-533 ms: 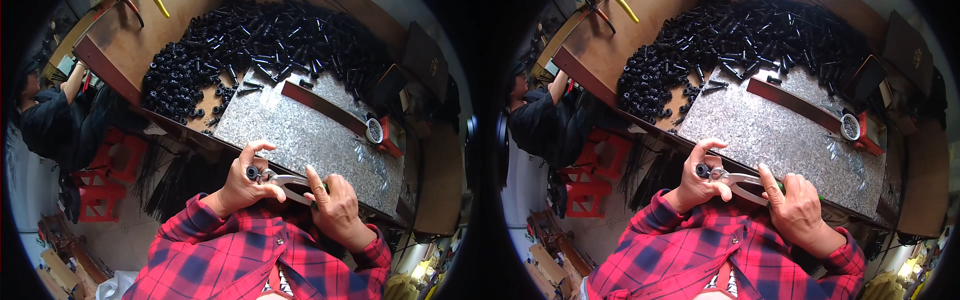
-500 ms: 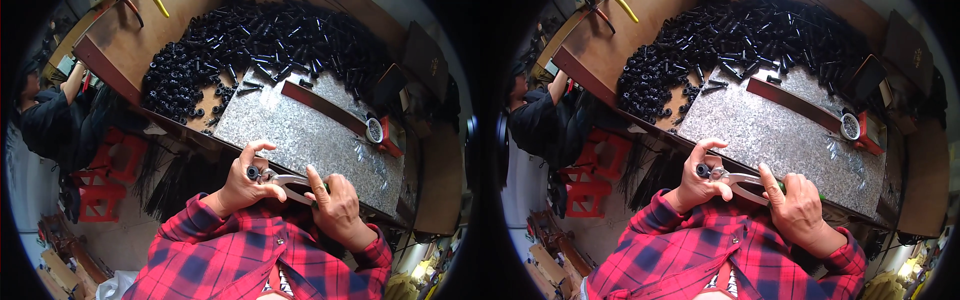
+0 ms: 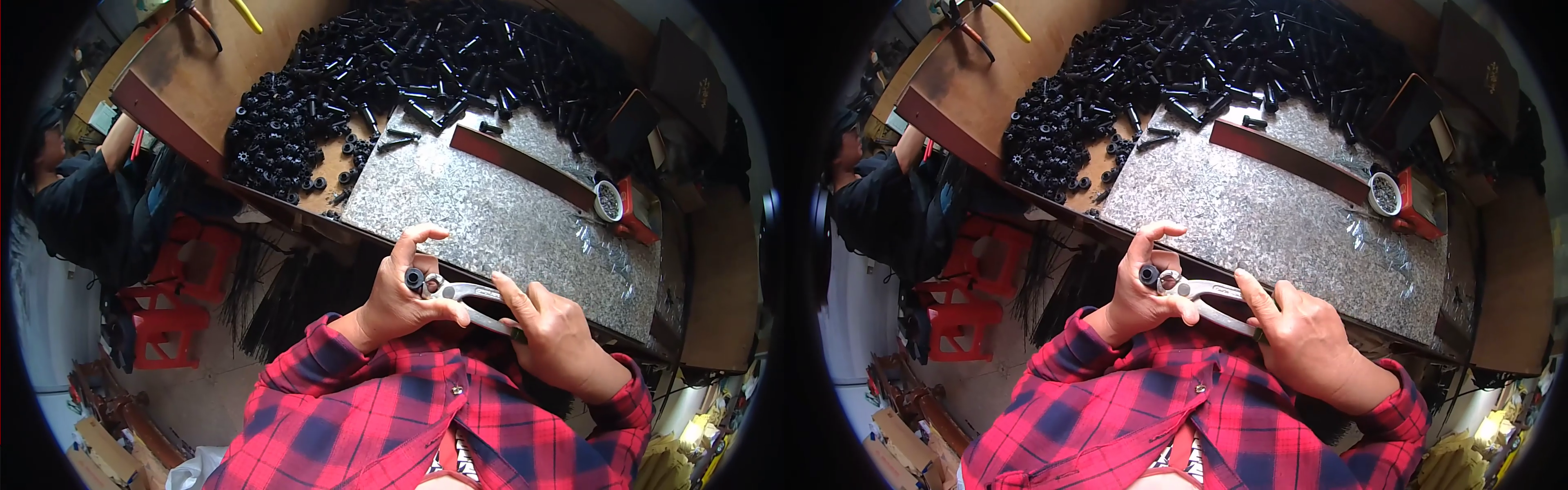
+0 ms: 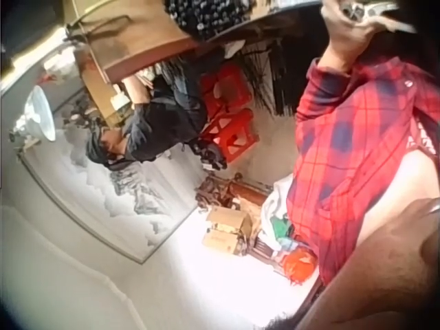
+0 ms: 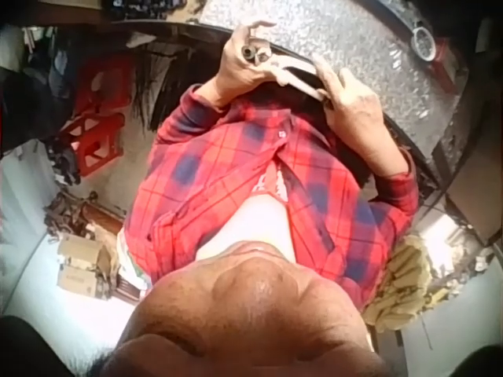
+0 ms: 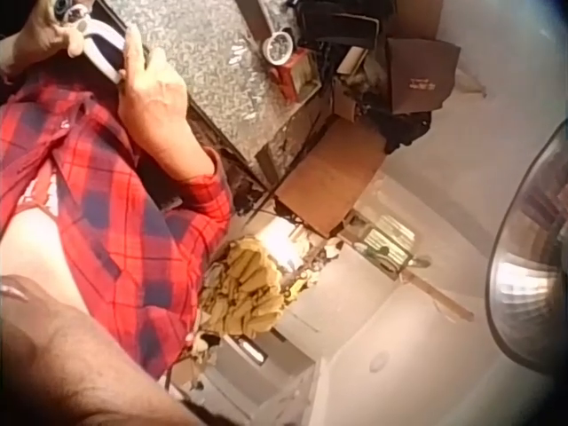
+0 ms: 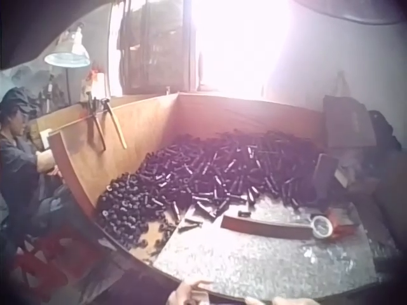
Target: Assembling metal support rods into plastic housings for wiper blades.
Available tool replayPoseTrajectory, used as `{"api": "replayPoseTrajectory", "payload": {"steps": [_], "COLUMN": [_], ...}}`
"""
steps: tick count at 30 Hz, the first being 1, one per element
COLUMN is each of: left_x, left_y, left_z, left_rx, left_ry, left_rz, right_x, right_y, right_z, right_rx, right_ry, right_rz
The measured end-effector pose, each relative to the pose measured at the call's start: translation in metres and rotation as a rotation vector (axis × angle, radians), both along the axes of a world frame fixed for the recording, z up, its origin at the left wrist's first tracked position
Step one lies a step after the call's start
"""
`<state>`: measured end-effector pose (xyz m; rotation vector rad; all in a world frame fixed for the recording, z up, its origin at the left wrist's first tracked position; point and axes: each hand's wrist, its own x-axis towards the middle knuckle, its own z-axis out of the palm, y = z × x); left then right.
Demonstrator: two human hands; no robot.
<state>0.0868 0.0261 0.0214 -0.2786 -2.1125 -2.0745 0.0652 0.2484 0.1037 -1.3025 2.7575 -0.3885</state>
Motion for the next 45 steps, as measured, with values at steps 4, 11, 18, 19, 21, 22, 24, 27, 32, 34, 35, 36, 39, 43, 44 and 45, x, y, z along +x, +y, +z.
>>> {"api": "replayPoseTrajectory", "payload": {"steps": [4,11,18,19,21,22,24,27,32,34,35,36,39,43,44,45], "left_x": [0.000,-0.001,0.000,0.001,0.000,-0.001,0.001,0.002,0.002,0.022,0.039,0.060,0.107,0.113,0.108,0.097], "left_y": [-0.003,-0.009,-0.003,-0.004,-0.005,-0.006,-0.013,-0.018,-0.078,-0.112,-0.133,-0.155,-0.192,-0.188,-0.184,-0.183], "left_z": [-0.002,-0.006,-0.001,0.001,0.002,0.002,-0.001,0.000,0.051,0.104,0.124,0.143,0.183,0.172,0.157,0.135], "left_rx": [0.028,0.053,-0.100,-0.071,-0.013,0.047,0.069,0.155,0.499,0.534,0.515,0.492,0.428,0.181,0.156,0.125], "left_ry": [-0.026,0.014,0.060,0.016,0.000,-0.017,-0.031,0.039,0.300,0.539,0.643,0.746,0.836,0.726,0.711,0.595], "left_rz": [-0.021,-0.081,-0.104,-0.116,-0.156,-0.192,-0.250,-0.275,0.099,0.233,0.233,0.230,0.136,0.233,0.247,0.297], "right_x": [0.000,0.003,0.012,0.012,0.011,0.010,0.006,-0.003,-0.021,-0.027,-0.032,-0.037,-0.054,-0.063,-0.065,-0.066], "right_y": [-0.002,0.008,0.002,0.002,0.003,0.003,0.000,-0.001,0.003,0.012,0.017,0.021,0.031,0.023,0.020,0.024], "right_z": [-0.004,0.003,0.009,0.006,0.001,-0.001,0.003,-0.001,-0.015,-0.017,-0.020,-0.024,-0.047,-0.055,-0.057,-0.059], "right_rx": [-0.037,-0.022,0.081,0.073,0.021,-0.028,0.022,-0.064,-0.231,-0.133,-0.123,-0.115,0.026,0.088,0.088,0.076], "right_ry": [0.051,0.214,0.156,0.127,0.042,-0.044,-0.142,-0.345,-0.318,-0.222,-0.177,-0.133,0.071,0.088,0.083,0.167], "right_rz": [0.002,0.084,0.067,0.049,0.056,0.066,0.059,0.121,0.037,-0.105,-0.142,-0.179,-0.202,-0.272,-0.255,-0.230]}}
